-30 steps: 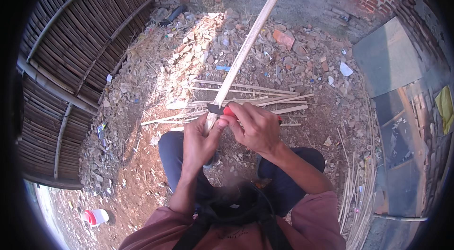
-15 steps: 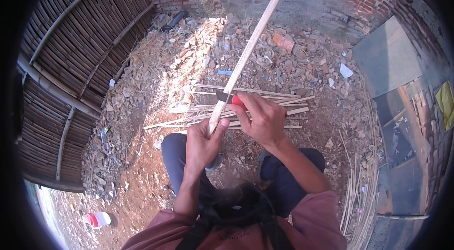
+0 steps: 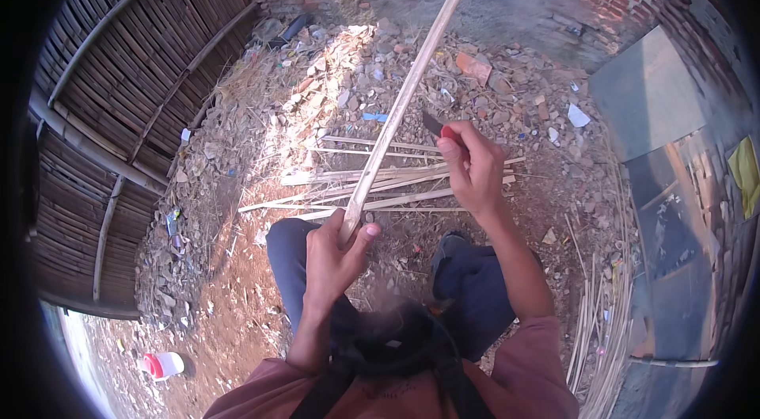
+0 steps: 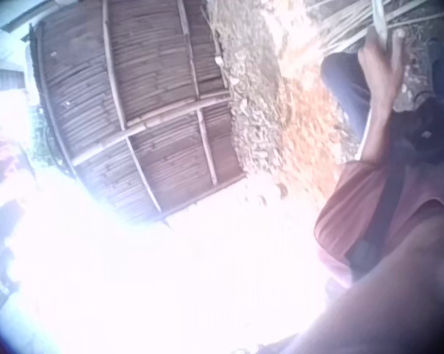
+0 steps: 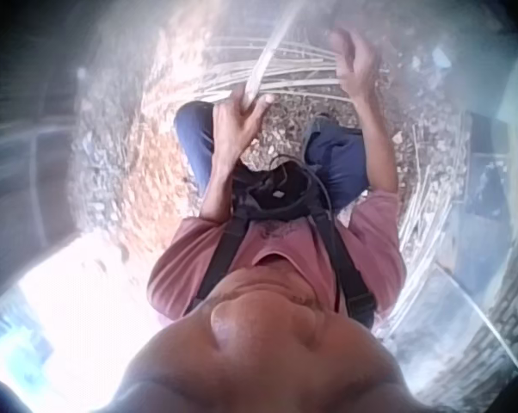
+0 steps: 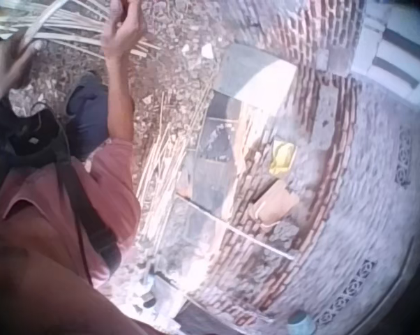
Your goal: The person whittles a long bamboo strip using a small blade, removing shavings from the edges while holding the strip in their lap.
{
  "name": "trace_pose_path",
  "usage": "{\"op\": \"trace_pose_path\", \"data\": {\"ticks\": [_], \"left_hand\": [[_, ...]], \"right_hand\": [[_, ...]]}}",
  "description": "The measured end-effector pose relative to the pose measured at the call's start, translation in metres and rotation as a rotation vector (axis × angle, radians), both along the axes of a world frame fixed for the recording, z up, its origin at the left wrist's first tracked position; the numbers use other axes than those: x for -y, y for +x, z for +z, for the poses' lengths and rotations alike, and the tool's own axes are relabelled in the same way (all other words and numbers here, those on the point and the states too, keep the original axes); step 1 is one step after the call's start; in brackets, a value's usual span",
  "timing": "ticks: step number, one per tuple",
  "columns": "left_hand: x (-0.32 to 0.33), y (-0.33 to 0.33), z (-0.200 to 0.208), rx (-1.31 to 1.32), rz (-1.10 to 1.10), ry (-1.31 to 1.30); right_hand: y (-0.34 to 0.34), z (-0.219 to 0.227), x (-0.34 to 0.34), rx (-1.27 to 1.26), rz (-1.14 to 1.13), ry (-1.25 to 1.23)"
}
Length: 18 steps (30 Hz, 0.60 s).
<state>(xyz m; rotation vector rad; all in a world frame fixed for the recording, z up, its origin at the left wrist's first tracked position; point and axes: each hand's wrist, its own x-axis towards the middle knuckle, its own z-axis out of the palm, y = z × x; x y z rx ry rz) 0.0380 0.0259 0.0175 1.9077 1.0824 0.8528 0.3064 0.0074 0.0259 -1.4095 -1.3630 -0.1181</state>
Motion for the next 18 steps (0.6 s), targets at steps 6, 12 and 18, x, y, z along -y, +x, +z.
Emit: {"op": "trace_pose_path", "data": {"ticks": [6,12,18], "left_hand": [[-0.006,-0.003,-0.004,0.168,-0.037,-0.086],[-0.003,-0.005,0.009,0.250,-0.104,-0.149],[-0.002,-0.006,-0.001,0.198,-0.107,-0.167]], "right_hand": [[-0.055,-0.018,0.001,0.178,0.364,-0.090],[-0.074,-0.024,0.000,0.223,0.420,-0.035],[-0.079,-0.019,0.004,0.268,0.425,-0.084]]}}
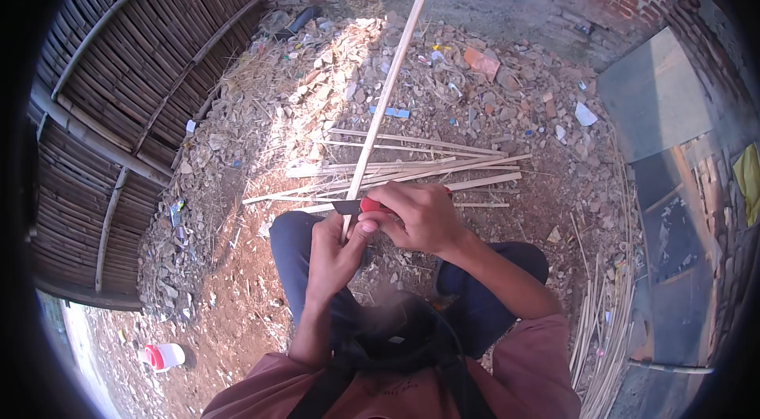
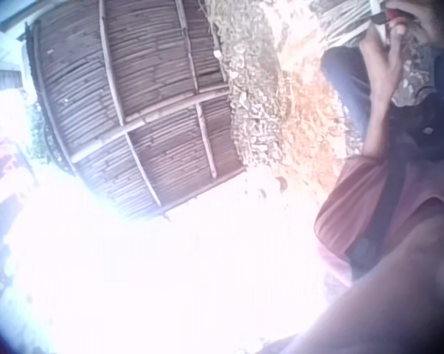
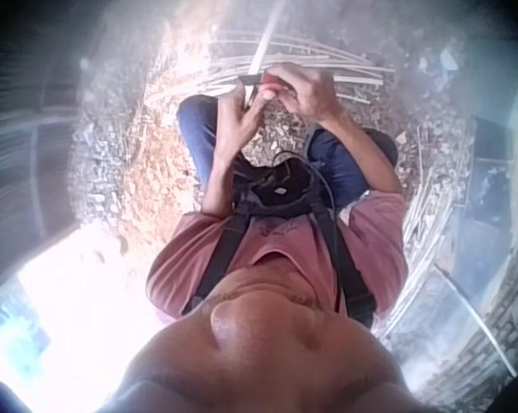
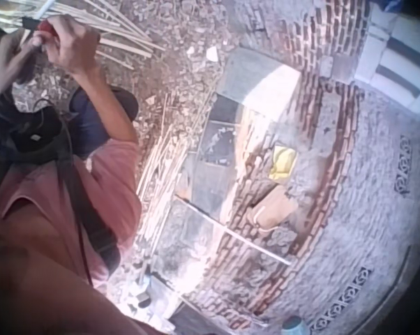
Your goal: The person whittles a long bamboo strip using a small blade, removing shavings from the edges while holding the strip in their lap.
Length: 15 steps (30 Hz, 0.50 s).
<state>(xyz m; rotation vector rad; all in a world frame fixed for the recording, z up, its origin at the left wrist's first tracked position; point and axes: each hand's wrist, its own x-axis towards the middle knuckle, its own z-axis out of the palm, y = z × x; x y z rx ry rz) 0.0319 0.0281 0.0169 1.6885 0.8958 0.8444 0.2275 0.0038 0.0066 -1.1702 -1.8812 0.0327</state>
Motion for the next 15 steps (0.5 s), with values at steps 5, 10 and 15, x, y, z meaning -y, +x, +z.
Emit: {"op": "trace_pose_path", "data": {"ticks": [5,10,15], "left_hand": [[0.0035,0.0065,0.0022,0.006,0.069,0.045],[0.0007,0.0096,0.0026,-0.027,0.118,0.075],[-0.0020,0.0095,0.0021,-0.116,0.118,0.091]], "right_hand": [[-0.0036,-0.0004,0.0026,-0.013,-0.048,0.002],[-0.0082,0.0020,0.0040,0.019,-0.123,0.007],[-0.0096,0.0036,0.0037,0.053,-0.170,0.031]]}}
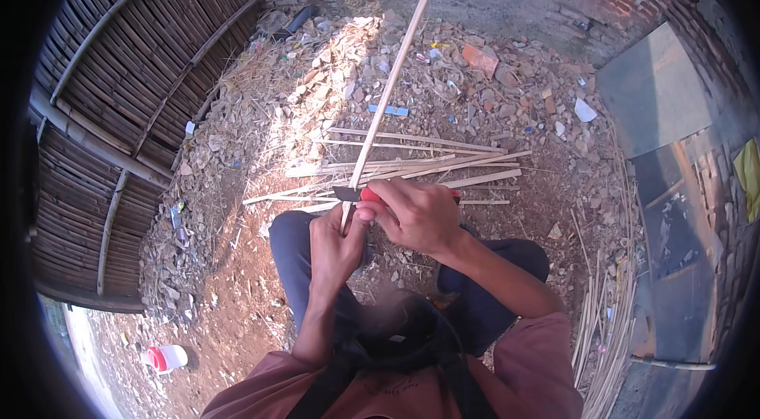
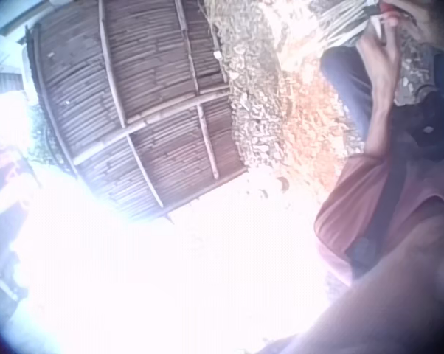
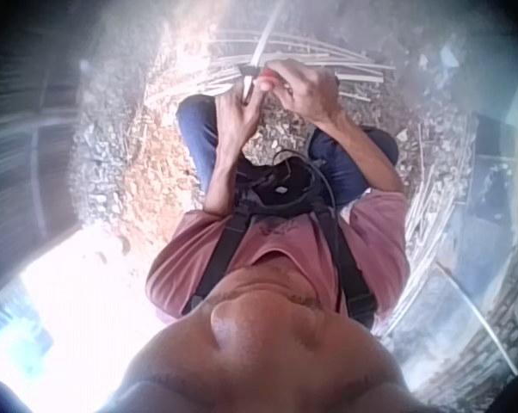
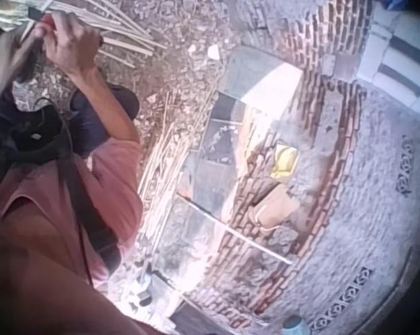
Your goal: The person whittles a long bamboo strip using a small blade, removing shavings from the edges while holding the strip in their lap.
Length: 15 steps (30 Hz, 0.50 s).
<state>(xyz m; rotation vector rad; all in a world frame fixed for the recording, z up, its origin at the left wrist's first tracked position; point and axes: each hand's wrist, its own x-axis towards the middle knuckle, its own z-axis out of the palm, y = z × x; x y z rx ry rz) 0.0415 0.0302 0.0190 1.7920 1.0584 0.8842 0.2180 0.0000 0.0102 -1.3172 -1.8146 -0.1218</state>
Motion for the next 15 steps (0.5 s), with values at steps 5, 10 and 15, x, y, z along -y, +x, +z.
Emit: {"op": "trace_pose_path", "data": {"ticks": [5,10,15], "left_hand": [[-0.005,0.006,-0.010,0.028,0.059,0.068],[-0.006,0.004,-0.009,-0.007,0.069,0.054],[-0.004,0.004,0.010,-0.134,0.063,-0.070]], "right_hand": [[-0.002,-0.004,-0.004,0.026,-0.068,0.036],[-0.002,0.001,-0.003,0.054,-0.091,0.048],[0.000,0.003,-0.005,0.078,-0.126,0.092]]}}
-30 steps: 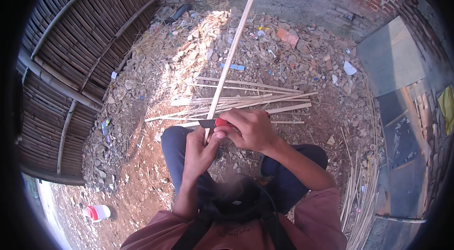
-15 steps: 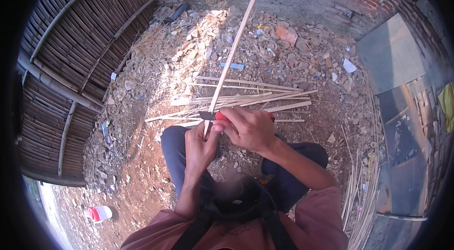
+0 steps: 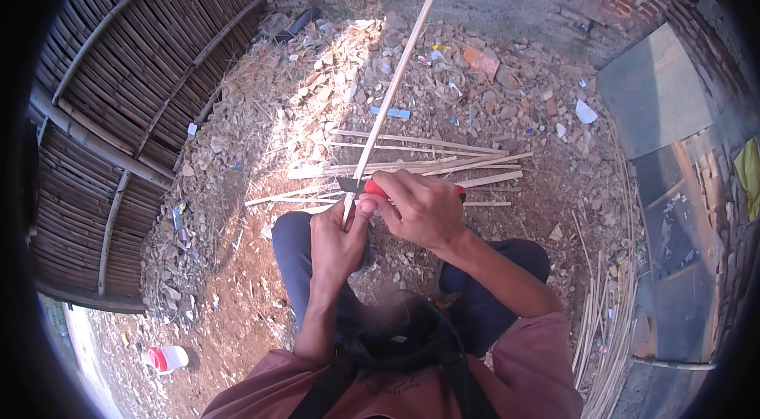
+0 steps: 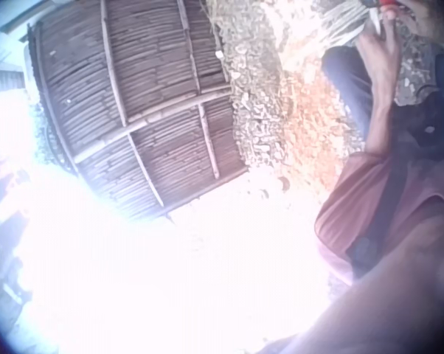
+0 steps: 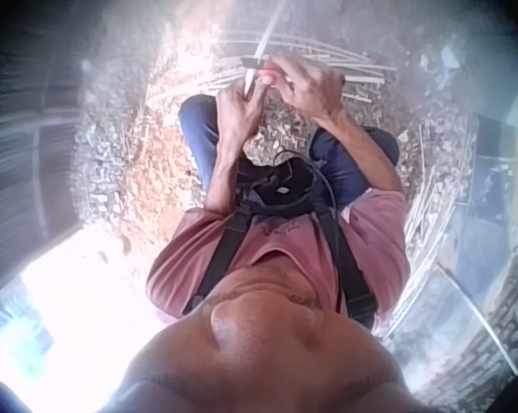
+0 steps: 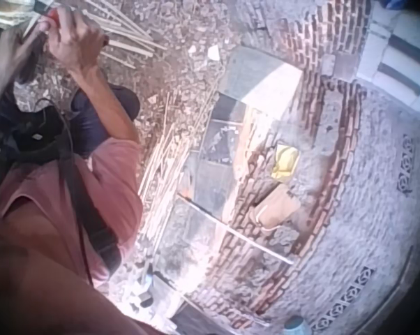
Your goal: The person whittles a long bamboo strip using a small blade, removing shavings from the edges while holding the strip in their lap.
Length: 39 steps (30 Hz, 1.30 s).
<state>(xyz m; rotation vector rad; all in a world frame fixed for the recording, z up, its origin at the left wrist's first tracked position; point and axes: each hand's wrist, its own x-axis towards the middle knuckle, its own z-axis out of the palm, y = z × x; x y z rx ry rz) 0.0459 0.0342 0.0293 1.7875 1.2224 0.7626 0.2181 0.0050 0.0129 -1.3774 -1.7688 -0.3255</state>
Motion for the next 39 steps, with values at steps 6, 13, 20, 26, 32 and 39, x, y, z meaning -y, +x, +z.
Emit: {"op": "trace_pose_path", "data": {"ticks": [6,13,20,26,32,39], "left_hand": [[0.013,-0.008,-0.023,-0.015,-0.020,-0.012],[0.017,-0.016,-0.029,-0.014,-0.082,0.113],[0.012,-0.016,-0.019,0.079,0.006,0.187],[0.013,-0.017,-0.010,0.175,-0.058,0.110],[0.015,-0.016,-0.008,0.174,-0.032,0.115],[0.011,-0.015,-0.014,0.214,-0.051,0.160]], "right_hand": [[0.042,0.016,-0.020,-0.188,-0.236,-0.017],[0.104,0.006,-0.023,-0.471,-0.308,-0.022],[0.066,0.000,-0.009,-0.416,0.057,-0.120],[0.021,-0.010,-0.004,-0.161,0.305,-0.138],[0.015,-0.014,-0.003,-0.138,0.329,-0.139],[0.014,-0.017,-0.003,-0.125,0.387,-0.141]]}}
